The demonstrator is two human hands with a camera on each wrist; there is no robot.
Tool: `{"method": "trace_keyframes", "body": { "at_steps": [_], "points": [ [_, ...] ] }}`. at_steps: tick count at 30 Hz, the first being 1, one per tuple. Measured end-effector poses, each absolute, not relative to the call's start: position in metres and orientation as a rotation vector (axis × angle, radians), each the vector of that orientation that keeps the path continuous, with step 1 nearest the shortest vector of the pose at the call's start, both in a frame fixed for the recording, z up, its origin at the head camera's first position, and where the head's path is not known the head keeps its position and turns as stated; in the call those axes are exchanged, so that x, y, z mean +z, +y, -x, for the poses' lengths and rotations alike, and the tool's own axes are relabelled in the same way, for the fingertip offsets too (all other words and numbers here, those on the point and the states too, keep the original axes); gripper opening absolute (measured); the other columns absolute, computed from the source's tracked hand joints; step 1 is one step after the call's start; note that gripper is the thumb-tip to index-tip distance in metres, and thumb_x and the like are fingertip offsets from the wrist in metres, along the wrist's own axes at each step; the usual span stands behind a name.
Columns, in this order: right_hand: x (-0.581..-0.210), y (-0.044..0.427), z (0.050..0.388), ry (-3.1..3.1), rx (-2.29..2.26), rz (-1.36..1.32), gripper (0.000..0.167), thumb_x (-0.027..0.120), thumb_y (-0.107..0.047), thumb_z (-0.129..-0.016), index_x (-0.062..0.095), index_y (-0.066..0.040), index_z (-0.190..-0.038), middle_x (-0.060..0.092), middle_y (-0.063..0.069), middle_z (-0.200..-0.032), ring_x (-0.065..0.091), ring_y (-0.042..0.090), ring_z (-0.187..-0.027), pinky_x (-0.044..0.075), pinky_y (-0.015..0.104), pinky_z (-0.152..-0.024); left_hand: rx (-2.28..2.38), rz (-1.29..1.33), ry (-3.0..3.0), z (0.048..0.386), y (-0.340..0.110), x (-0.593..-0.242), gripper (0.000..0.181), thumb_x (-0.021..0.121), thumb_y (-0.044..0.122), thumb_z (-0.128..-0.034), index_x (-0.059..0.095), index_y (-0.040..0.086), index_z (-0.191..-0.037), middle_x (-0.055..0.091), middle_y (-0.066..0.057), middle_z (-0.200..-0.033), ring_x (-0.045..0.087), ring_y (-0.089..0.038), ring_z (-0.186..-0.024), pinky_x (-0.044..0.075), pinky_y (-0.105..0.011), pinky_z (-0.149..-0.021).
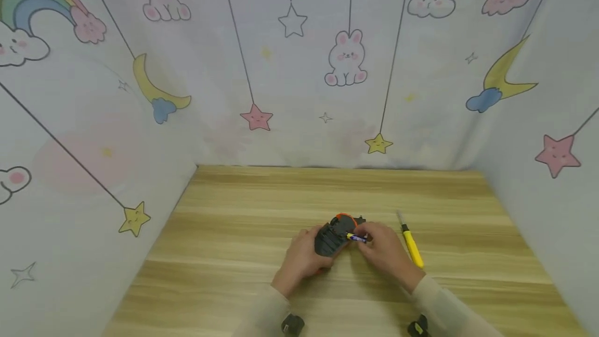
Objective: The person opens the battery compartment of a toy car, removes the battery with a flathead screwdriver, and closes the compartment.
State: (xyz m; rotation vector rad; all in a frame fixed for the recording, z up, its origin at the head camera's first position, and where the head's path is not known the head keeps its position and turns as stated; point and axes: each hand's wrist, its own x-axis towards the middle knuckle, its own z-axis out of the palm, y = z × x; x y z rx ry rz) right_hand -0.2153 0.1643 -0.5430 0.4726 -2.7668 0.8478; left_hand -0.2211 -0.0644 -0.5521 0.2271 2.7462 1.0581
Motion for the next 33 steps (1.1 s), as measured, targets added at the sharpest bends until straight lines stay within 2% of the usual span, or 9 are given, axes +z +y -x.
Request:
{"method": "trace_keyframes", "body": {
  "at_steps": [13, 33],
  "points": [
    [-0.551, 0.159, 0.216, -2.716, 0.855, -0.405, 0.013, 0.080, -0.010, -0.086, 0.077, -0.018, -0.096, 0.067, -0.006, -0.095, 0.066, 0.010, -0.086, 0.057, 0.033, -0.075, 0.990, -0.204, 2.773, 0.225, -0.088, -0.540, 0.096, 0.092, 0.029, -0.0656, 0.050, 0.016, -0.151, 0.058, -0.014, -0.121, 0.052, -0.029, -0.100, 0.049, -0.046, -0.081],
    [-0.554, 0.198, 0.205, -2.799, 0.725, -0.384, 0.013, 0.079, -0.011, -0.081, 0.077, -0.019, -0.091, 0.071, -0.003, -0.096, 0.067, 0.016, -0.088, 0.056, 0.041, -0.079, 1.054, -0.239, 2.749, 0.220, -0.063, -0.550, 0.095, 0.092, 0.030, -0.0666, 0.050, 0.012, -0.151, 0.058, -0.013, -0.117, 0.053, -0.027, -0.100, 0.051, -0.048, -0.086]
  ]
}}
